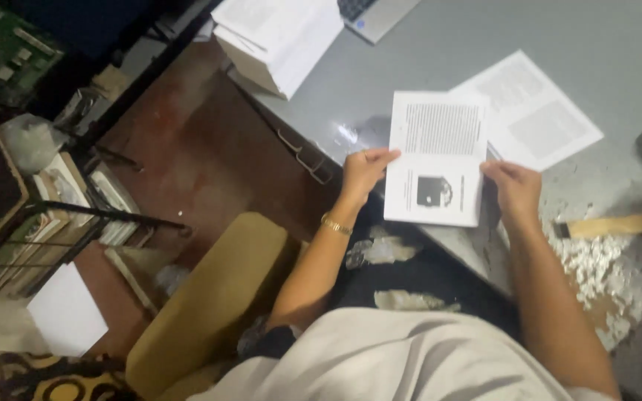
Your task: Folding printed paper sheets and using a wooden block to sharpen the creases.
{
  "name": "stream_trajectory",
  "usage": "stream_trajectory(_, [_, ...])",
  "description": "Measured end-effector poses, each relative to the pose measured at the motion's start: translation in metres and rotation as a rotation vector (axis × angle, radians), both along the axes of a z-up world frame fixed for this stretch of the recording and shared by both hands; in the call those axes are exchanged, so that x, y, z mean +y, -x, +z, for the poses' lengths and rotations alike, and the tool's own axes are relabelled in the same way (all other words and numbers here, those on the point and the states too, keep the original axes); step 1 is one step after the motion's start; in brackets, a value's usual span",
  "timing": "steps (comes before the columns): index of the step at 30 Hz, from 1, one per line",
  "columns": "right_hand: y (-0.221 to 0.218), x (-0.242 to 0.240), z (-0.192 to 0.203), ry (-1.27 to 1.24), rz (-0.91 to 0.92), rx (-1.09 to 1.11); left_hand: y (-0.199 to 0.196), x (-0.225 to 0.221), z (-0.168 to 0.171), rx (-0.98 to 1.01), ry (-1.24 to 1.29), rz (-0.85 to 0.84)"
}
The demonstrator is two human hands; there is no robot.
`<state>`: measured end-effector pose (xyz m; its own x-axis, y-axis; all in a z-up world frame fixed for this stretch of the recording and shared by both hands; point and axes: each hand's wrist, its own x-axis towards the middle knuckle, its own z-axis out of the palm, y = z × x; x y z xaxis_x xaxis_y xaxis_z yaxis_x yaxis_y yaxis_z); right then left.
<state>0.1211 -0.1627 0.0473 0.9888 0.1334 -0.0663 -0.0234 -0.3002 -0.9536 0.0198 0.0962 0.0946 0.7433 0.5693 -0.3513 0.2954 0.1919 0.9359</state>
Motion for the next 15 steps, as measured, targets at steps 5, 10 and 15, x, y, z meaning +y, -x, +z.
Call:
stream_trajectory(5, [0.002, 0.002, 0.014, 0.021, -0.043, 0.019, -0.01, -0.003, 0.009, 0.078, -0.069, 0.041])
stream_trajectory(10, [0.012, 0.005, 0.03, 0.069, -0.013, 0.022, -0.005, -0.002, 0.0, 0.101, -0.143, 0.06])
stream_trajectory(15, [0.019, 0.01, 0.039, 0.076, -0.016, 0.033, -0.001, -0.001, 0.003, 0.042, -0.125, 0.05])
